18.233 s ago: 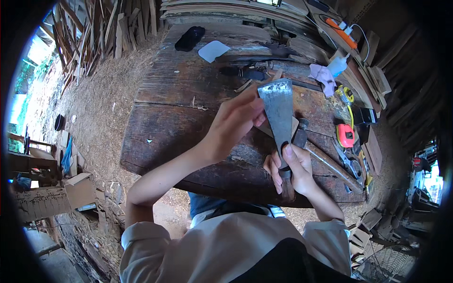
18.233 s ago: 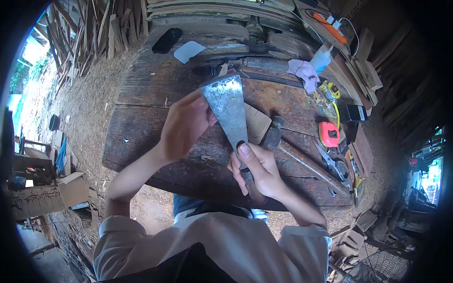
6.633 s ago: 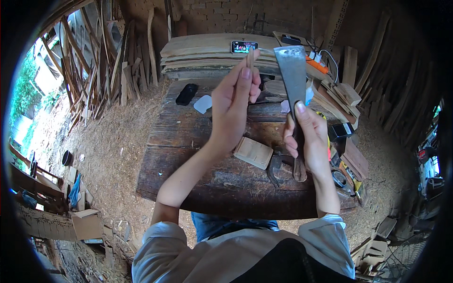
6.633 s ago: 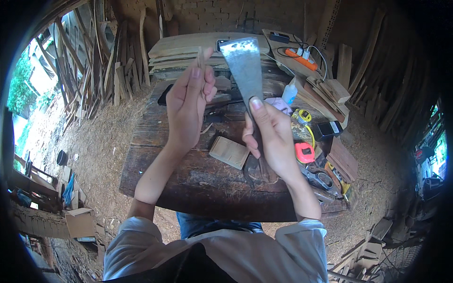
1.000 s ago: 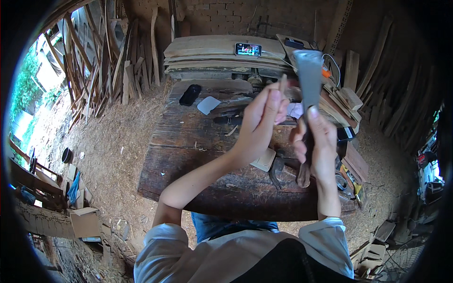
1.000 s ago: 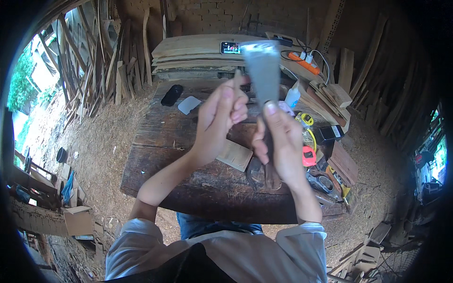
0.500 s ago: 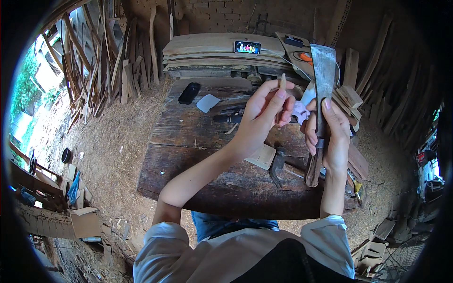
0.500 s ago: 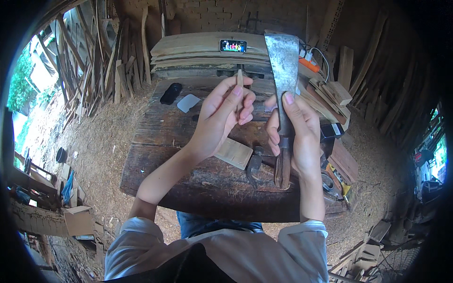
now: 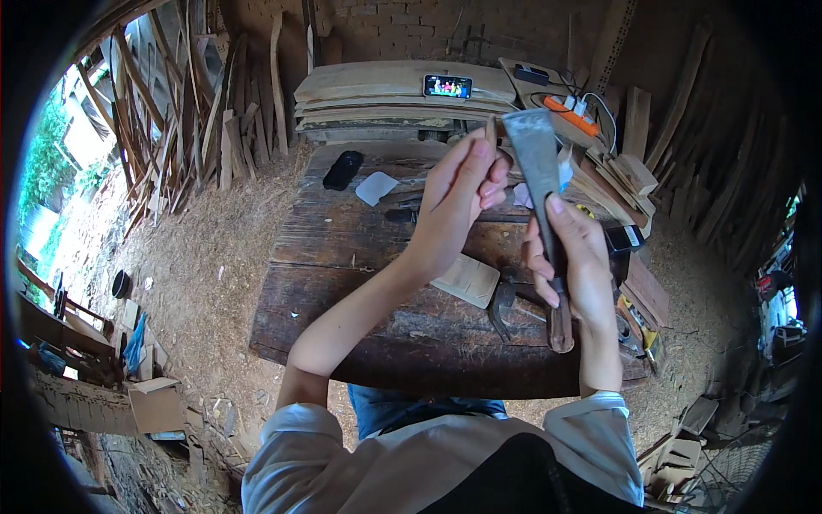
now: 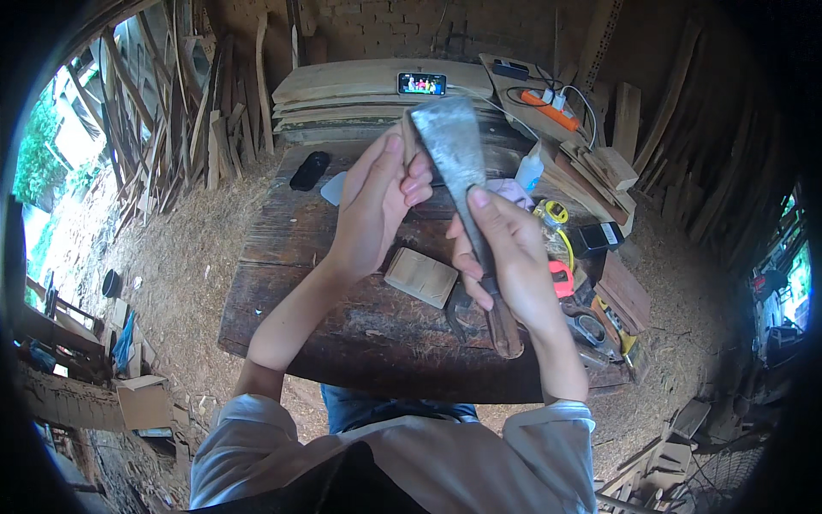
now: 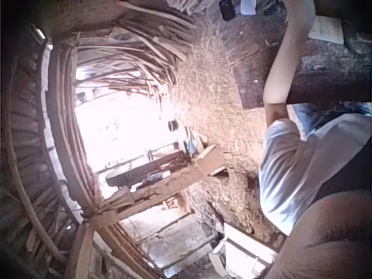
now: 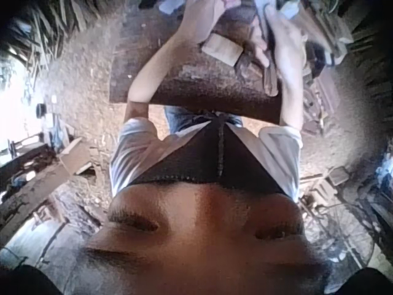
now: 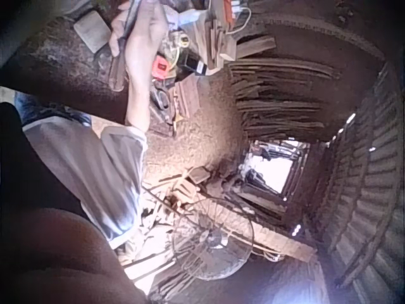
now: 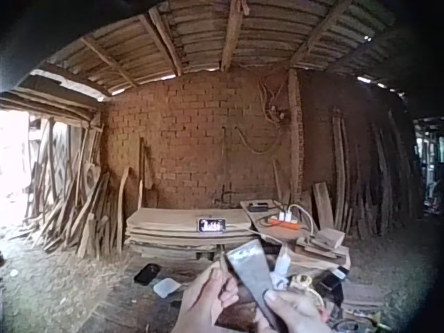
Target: The recorder uses a chisel and a wooden mallet to shape a small piece of wood on a workbench.
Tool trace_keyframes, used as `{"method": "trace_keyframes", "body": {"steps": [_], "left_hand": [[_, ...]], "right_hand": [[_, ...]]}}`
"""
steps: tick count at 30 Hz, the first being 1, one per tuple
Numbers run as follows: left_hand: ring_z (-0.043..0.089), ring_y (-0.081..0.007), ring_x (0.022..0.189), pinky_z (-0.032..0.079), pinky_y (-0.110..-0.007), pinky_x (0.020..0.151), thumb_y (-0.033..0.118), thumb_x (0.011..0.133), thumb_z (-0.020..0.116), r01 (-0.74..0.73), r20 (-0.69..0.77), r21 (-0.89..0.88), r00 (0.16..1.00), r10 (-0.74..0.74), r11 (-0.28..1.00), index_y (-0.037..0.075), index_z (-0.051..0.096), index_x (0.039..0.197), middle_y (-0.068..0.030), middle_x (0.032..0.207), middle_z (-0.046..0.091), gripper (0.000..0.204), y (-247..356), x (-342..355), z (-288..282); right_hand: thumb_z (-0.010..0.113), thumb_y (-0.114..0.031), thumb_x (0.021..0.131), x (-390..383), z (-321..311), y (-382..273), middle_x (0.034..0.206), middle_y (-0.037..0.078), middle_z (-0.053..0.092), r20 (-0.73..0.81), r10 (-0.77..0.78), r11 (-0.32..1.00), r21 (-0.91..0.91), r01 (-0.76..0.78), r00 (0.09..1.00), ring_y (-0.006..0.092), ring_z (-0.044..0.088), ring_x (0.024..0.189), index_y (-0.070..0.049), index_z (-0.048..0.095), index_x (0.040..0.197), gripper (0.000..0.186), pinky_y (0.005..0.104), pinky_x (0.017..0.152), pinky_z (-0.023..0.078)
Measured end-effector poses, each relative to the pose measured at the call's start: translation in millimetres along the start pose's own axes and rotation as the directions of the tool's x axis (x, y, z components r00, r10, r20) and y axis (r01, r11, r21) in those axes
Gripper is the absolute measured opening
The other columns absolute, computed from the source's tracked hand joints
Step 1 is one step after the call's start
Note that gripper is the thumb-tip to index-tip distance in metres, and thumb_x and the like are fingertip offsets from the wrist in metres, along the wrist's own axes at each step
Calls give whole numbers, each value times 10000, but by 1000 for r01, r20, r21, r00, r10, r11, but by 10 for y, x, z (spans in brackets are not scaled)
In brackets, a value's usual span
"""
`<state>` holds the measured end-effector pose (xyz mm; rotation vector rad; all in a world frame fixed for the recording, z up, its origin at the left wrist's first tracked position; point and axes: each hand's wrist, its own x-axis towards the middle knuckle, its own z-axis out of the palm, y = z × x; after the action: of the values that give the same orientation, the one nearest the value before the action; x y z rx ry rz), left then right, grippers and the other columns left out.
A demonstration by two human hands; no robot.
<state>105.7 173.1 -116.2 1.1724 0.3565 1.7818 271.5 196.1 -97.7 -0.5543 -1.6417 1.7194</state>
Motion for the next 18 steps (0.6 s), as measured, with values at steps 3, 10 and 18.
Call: {"method": "trace_keyframes", "body": {"steps": [3, 10, 18], "left_hand": [[337, -58, 705, 313, -206, 652, 277, 1024, 339, -35, -1, 45, 999, 35, 998, 33, 489, 1039, 13, 805, 397, 287, 0, 3, -40], [368, -69, 780, 327, -231, 710, 253, 1013, 342, -23, 33, 178, 999, 17, 984, -28, 320, 1378, 8, 929, 465, 461, 37, -33, -9], [451, -81, 940, 363, -236, 842, 184, 994, 359, -40, 61, 311, 998, 22, 950, -27, 252, 1433, -47, 1159, 491, 498, 52, -25, -47]], "right_hand": [[360, -358, 1012, 10, 44, 30, 513, 37, 415, 49, 12, 1000, -29, -11, 999, 83, 329, 322, 8, 514, 848, 429, 219, 302, 275], [358, -366, 1011, 8, 56, 20, 517, 31, 415, 59, 54, 997, -52, -51, 997, 80, 335, 329, 4, 505, 841, 433, 216, 315, 285], [354, -366, 1012, 9, 33, 23, 519, 36, 425, 81, 62, 997, -53, -57, 995, 84, 341, 327, 5, 508, 833, 439, 218, 317, 288]]}}
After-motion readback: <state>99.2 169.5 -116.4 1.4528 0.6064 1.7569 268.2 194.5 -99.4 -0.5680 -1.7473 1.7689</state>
